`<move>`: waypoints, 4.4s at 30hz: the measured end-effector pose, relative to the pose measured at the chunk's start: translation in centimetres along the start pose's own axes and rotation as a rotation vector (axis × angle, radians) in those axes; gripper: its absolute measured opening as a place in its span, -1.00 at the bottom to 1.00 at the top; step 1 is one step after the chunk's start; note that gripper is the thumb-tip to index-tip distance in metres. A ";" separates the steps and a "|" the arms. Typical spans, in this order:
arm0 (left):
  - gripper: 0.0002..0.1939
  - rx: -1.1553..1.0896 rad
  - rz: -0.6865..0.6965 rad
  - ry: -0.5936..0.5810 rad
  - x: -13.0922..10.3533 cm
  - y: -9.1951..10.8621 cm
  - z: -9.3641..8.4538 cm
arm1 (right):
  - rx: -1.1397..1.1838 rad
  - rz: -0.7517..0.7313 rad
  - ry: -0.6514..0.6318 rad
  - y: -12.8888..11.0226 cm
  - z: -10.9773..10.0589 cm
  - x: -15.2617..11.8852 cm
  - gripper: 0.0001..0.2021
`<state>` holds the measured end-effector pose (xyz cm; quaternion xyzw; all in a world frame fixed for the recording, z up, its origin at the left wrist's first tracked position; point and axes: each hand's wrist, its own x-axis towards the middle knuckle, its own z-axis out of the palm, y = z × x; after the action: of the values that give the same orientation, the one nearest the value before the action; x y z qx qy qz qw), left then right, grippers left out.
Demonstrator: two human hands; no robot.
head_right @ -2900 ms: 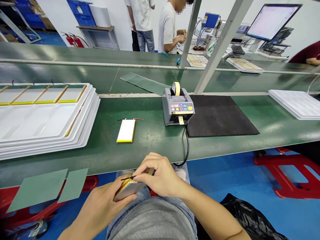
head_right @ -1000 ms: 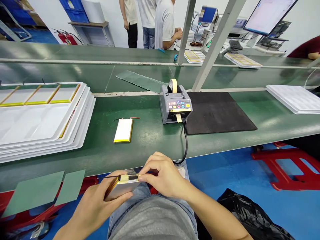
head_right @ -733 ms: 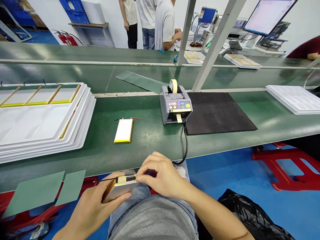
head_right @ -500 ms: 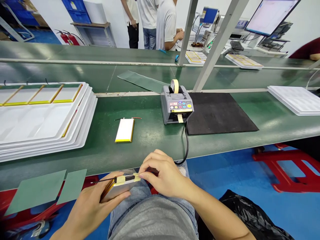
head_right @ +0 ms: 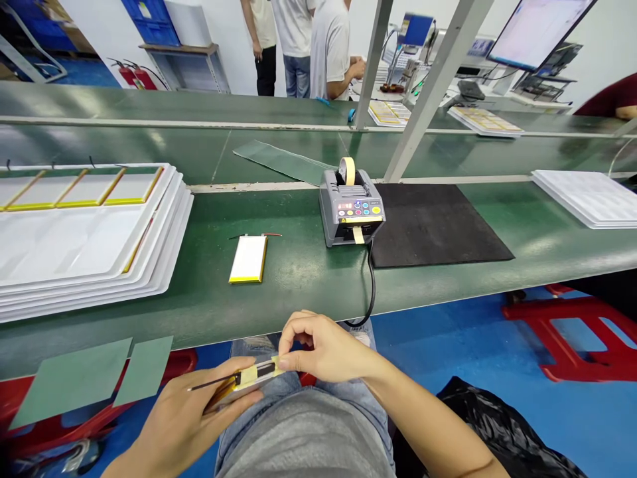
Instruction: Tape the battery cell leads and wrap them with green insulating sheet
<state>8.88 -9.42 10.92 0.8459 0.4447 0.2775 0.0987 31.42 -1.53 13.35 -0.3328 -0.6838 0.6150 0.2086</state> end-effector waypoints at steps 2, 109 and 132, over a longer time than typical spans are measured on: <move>-0.61 -0.034 -0.012 -0.010 0.0 0.1 0.0 | 0.112 0.024 -0.014 0.4 0.0 0.3 -0.85; -0.17 -0.400 -0.944 -0.167 -6.4 0.5 -4.1 | 0.027 0.021 0.048 -1.7 8.2 6.5 -0.76; -0.55 -1.187 -0.792 0.075 -2.2 -0.4 -1.0 | 0.604 -0.187 -0.572 0.2 5.3 6.9 -0.18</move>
<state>7.06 -10.98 10.71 0.4140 0.4956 0.4450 0.6205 23.00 -0.37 11.48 -0.0093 -0.5306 0.8336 0.1532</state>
